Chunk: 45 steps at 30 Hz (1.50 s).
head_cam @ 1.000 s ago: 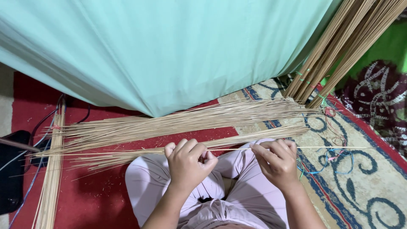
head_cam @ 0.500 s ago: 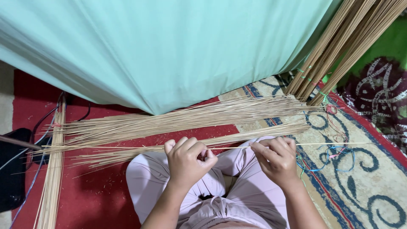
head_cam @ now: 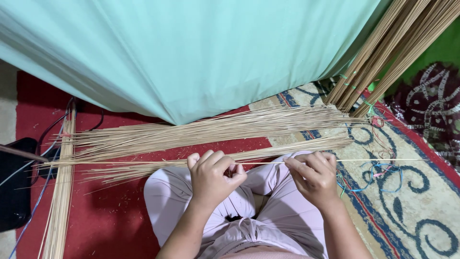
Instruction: The person bundles and aligns thin wooden sticks by hand, picking them up and placing them onto a stack on the floor, then aligning them with both hands.
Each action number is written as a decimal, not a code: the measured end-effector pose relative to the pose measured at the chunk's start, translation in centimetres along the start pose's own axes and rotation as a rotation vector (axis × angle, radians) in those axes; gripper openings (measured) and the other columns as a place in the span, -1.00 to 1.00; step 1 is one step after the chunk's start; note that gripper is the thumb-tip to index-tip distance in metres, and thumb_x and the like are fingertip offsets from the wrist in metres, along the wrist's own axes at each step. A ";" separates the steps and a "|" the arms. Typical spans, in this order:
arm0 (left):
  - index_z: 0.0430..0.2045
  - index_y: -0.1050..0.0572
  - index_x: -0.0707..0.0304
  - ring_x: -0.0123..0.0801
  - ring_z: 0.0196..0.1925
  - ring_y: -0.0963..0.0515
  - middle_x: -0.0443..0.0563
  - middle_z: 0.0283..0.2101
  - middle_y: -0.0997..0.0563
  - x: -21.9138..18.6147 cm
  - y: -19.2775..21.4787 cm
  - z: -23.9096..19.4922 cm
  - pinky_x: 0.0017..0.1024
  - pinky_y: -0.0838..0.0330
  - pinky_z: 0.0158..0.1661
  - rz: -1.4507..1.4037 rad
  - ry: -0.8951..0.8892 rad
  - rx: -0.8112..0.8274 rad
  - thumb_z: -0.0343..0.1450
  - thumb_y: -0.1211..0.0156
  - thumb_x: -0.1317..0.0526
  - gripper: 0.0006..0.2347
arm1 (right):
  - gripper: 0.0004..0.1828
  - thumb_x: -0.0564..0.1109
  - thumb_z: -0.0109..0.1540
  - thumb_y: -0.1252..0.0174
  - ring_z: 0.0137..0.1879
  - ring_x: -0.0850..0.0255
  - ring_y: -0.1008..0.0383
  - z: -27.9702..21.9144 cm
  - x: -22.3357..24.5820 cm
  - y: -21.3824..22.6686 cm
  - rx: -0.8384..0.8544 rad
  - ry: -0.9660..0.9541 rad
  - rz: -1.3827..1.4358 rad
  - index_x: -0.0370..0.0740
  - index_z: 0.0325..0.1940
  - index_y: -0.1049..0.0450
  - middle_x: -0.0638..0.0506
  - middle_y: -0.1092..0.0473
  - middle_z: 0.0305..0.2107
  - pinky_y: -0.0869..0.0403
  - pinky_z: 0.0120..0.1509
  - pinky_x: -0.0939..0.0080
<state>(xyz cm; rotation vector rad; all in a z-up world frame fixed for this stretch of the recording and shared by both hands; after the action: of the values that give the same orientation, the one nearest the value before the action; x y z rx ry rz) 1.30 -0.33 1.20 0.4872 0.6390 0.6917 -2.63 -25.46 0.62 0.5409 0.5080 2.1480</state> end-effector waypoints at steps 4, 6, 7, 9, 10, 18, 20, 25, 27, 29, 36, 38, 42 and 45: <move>-0.71 -0.49 -0.07 -0.29 -0.52 -0.48 -0.22 -0.65 -0.40 0.5 -0.6 -0.4 -0.32 -0.21 -0.30 0.012 -0.011 0.007 0.10 -0.24 0.22 -0.94 | -0.87 -0.22 0.20 -0.32 -0.45 0.20 -0.32 0.0 -0.2 0.1 -0.001 -0.015 0.005 0.02 -0.26 -0.66 0.19 -0.47 -0.47 -0.29 -0.06 0.21; -0.69 -0.50 -0.10 -0.32 -0.51 -0.47 -0.24 -0.64 -0.40 0.8 -0.7 -0.5 -0.34 -0.21 -0.29 0.032 -0.022 0.011 0.15 -0.20 0.23 -0.95 | -0.87 -0.22 0.20 -0.32 -0.45 0.20 -0.32 -0.2 -0.3 0.0 0.004 -0.025 -0.004 0.03 -0.26 -0.66 0.19 -0.47 -0.47 -0.29 -0.05 0.21; -0.67 -0.51 -0.13 -0.36 -0.50 -0.46 -0.27 -0.63 -0.39 0.9 -0.8 -0.7 -0.35 -0.21 -0.29 0.052 -0.031 0.016 0.19 -0.16 0.23 -0.93 | -0.86 -0.22 0.19 -0.33 -0.44 0.20 -0.33 -0.4 -0.4 0.0 0.009 -0.035 -0.013 0.05 -0.26 -0.66 0.20 -0.48 -0.46 -0.29 -0.04 0.22; -0.60 -0.54 -0.11 -0.34 -0.47 -0.48 -0.24 -0.60 -0.42 1.4 -0.6 -0.6 -0.34 -0.25 -0.26 0.058 -0.077 0.076 0.27 -0.17 0.19 -0.96 | -0.87 -0.21 0.20 -0.33 -0.43 0.19 -0.34 -0.9 -1.2 0.2 0.016 -0.044 -0.031 0.05 -0.26 -0.66 0.19 -0.48 -0.45 -0.29 -0.03 0.20; -0.52 -0.57 -0.08 -0.32 -0.45 -0.50 -0.22 -0.58 -0.44 1.5 -0.5 -0.6 -0.32 -0.29 -0.24 0.062 -0.120 0.135 0.34 -0.18 0.14 -0.95 | -0.87 -0.21 0.20 -0.33 -0.42 0.17 -0.35 -1.2 -1.7 0.3 0.025 -0.052 -0.050 0.05 -0.26 -0.66 0.18 -0.49 -0.44 -0.28 -0.02 0.19; -0.38 -0.50 -0.01 -0.29 -0.41 -0.52 -0.16 -0.50 -0.40 4.3 -1.8 -2.1 -0.34 -0.35 -0.36 0.190 -0.254 0.245 0.49 -0.04 0.14 -0.91 | -0.85 -0.17 0.18 -0.39 -0.30 0.15 -0.46 -1.7 -3.4 0.7 0.094 -0.071 -0.188 0.11 -0.24 -0.66 0.18 -0.50 -0.41 -0.31 0.10 0.10; -0.43 -0.48 -0.01 -0.27 -0.43 -0.50 -0.17 -0.52 -0.37 2.8 -2.4 -1.6 -0.34 -0.35 -0.38 0.174 -0.258 0.214 0.49 -0.05 0.15 -0.89 | -0.83 -0.14 0.15 -0.40 -0.30 0.17 -0.47 -1.3 -1.9 -0.4 0.109 -0.063 -0.198 0.13 -0.21 -0.66 0.19 -0.51 -0.39 -0.36 0.07 0.09; -0.51 -0.45 -0.02 -0.30 -0.44 -0.46 -0.16 -0.54 -0.31 -0.3 -3.6 -0.9 -0.36 -0.32 -0.40 0.134 -0.342 0.114 0.46 -0.10 0.20 -0.89 | -0.81 -0.25 0.21 -0.24 -0.33 0.03 -0.50 0.3 1.8 -2.4 0.217 -0.014 0.071 -0.01 -0.18 -0.65 0.03 -0.49 -0.42 -0.40 -0.20 0.09; -0.48 -0.46 -0.03 -0.29 -0.45 -0.46 -0.16 -0.54 -0.32 1.3 -2.9 -1.0 -0.36 -0.32 -0.42 0.156 -0.329 0.108 0.46 -0.08 0.21 -0.90 | -0.78 -0.25 0.18 -0.27 -0.32 0.05 -0.51 -0.4 -0.3 -1.7 0.224 -0.026 0.028 0.02 -0.16 -0.66 0.05 -0.49 -0.43 -0.41 -0.21 0.10; -0.45 -0.48 -0.05 -0.29 -0.45 -0.46 -0.17 -0.53 -0.33 3.3 -2.3 -1.9 -0.36 -0.31 -0.43 0.176 -0.305 0.109 0.47 -0.07 0.22 -0.91 | -0.74 -0.25 0.15 -0.29 -0.32 0.06 -0.52 -1.4 -2.5 -0.8 0.241 -0.041 -0.010 0.05 -0.14 -0.67 0.07 -0.50 -0.43 -0.41 -0.21 0.11; -0.51 -0.45 0.10 -0.28 -0.45 -0.39 -0.14 -0.52 -0.43 8.4 4.8 -2.2 -0.33 -0.19 -0.40 0.341 -0.176 0.169 0.52 -0.08 0.25 -0.83 | -0.80 -0.24 0.36 -0.33 -0.09 0.18 -0.49 -3.9 -8.9 3.5 0.269 -0.113 -0.152 0.04 0.01 -0.63 0.15 -0.51 -0.22 -0.18 0.09 0.08; -0.53 -0.43 0.14 -0.23 -0.45 -0.39 -0.11 -0.52 -0.43 9.7 6.2 -2.5 -0.28 -0.18 -0.39 0.317 -0.137 0.216 0.51 -0.04 0.26 -0.83 | -0.79 -0.24 0.37 -0.31 -0.06 0.19 -0.50 -4.3 -9.8 4.1 0.288 -0.130 -0.148 0.04 0.03 -0.63 0.15 -0.52 -0.21 -0.21 0.13 0.07; -0.61 -0.35 0.06 -0.19 -0.43 -0.37 -0.11 -0.53 -0.38 11.7 7.1 -3.3 -0.22 -0.13 -0.27 0.473 -0.034 0.271 0.55 0.21 0.08 -0.70 | -0.88 -0.20 0.34 -0.32 -0.13 0.15 -0.46 -4.5 -9.7 3.4 0.317 -0.155 -0.092 -0.08 -0.04 -0.64 0.09 -0.52 -0.25 -0.25 0.05 0.11; -0.51 -0.39 -0.03 -0.30 -0.32 -0.47 -0.16 -0.48 -0.42 13.1 4.7 -4.2 -0.22 -0.13 0.03 0.512 -0.019 0.264 0.55 0.17 -0.06 -0.71 | -0.87 -0.24 0.24 -0.34 -0.24 0.02 -0.48 -3.9 -8.8 0.5 0.296 -0.197 0.003 -0.10 -0.14 -0.65 0.00 -0.49 -0.38 -0.37 -0.06 0.05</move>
<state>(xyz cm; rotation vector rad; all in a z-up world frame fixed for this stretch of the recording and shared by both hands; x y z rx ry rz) 4.29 12.99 -3.86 0.9189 0.5944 1.0900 -0.25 -33.49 -4.11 0.9068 0.7186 2.0061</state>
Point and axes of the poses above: each hand's wrist, its own z-axis towards the middle knuckle, its own y-axis out of the back of the hand, x = y × z, the point moved 2 cm from there along z, towards the middle knuckle
